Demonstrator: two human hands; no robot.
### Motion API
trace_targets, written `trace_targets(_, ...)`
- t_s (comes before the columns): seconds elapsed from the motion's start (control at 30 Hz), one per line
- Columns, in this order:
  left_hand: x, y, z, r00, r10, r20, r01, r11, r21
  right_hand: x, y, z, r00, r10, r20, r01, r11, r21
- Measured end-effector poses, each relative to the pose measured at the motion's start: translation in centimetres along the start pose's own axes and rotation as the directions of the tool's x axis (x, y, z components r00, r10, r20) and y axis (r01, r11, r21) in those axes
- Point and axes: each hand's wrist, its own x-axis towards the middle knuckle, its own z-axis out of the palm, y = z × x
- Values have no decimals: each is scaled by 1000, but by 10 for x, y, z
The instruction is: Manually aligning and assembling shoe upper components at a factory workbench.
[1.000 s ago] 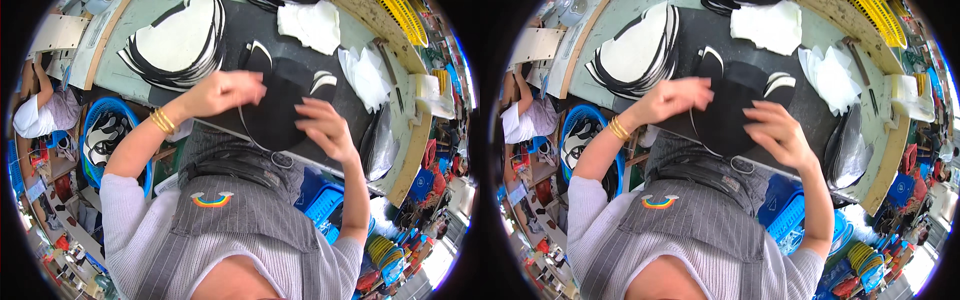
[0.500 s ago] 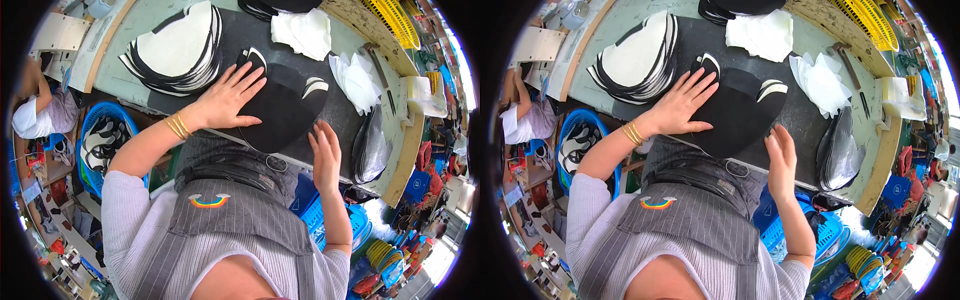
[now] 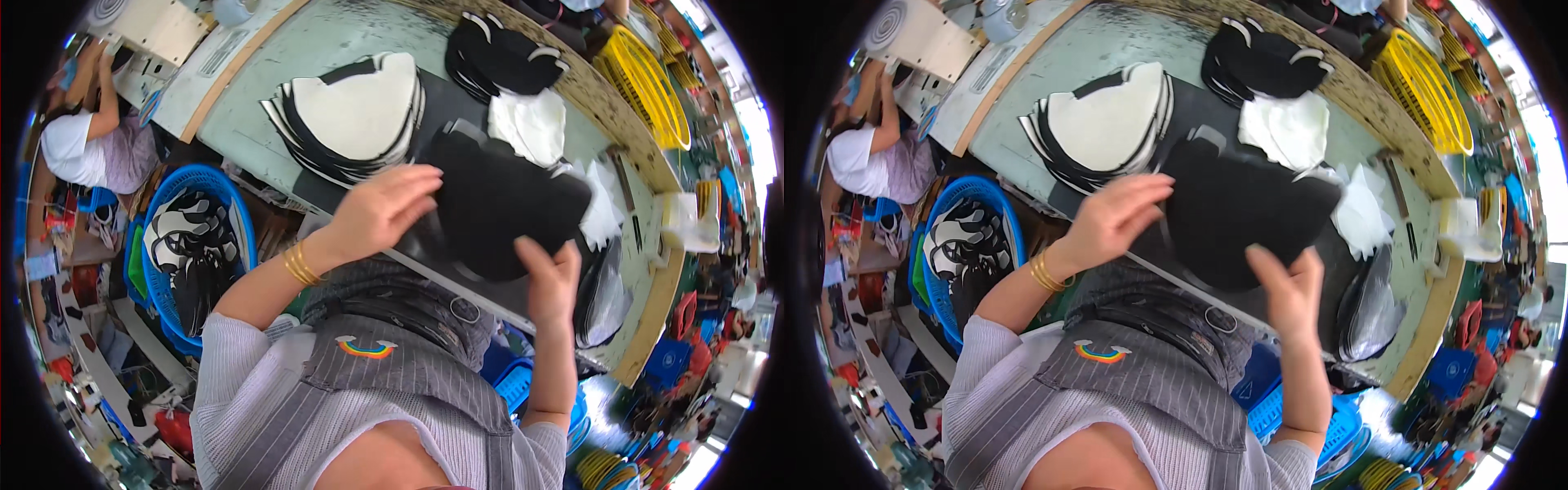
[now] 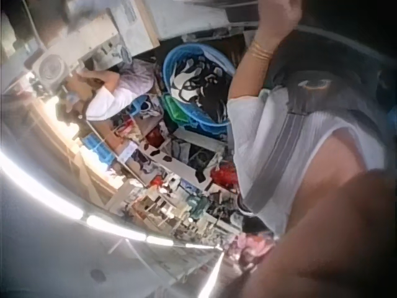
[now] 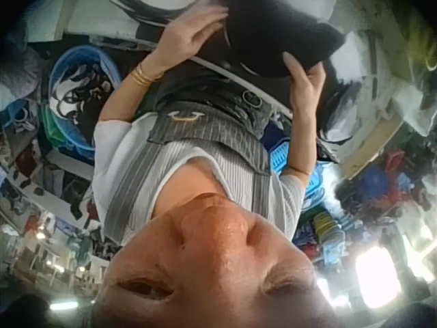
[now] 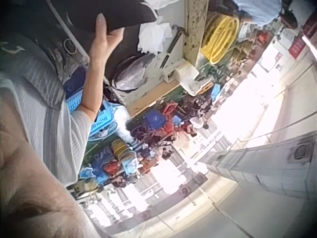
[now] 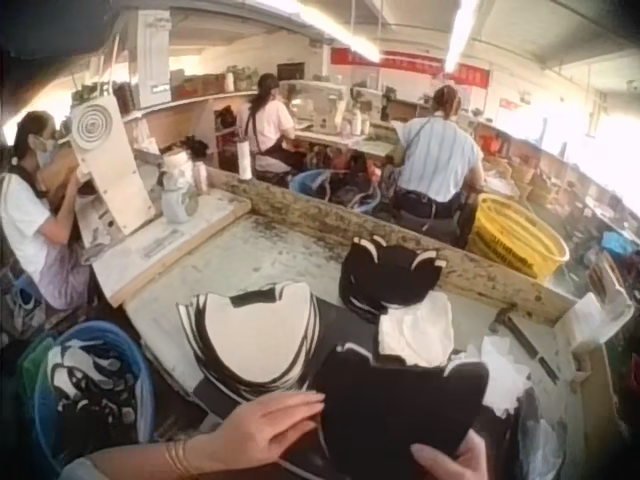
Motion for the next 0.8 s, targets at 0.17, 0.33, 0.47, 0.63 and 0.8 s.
trace_targets(0.17,-15,-47,-36,956,-177,-236,260,884,389,145,-38,-5,994,-112,8,107,964,242)
trace_targets(0.33,-17,-56,-40,992,-125,-8,118,907,404,201,20,-4,851,-516,-99,267,587,-764)
trace_targets(0.47,-18,-65,-47,987,-140,-80,157,951,265,114,33,95,850,-362,382,520,691,-502)
trace_targets(0.63,-9,-74,-43,915,-382,-133,369,923,-108,103,41,138,859,-406,312,512,700,-498)
trace_targets(0.8,1,-77,-39,841,-527,-127,515,850,-113,96,46,136,770,-563,299,630,597,-497)
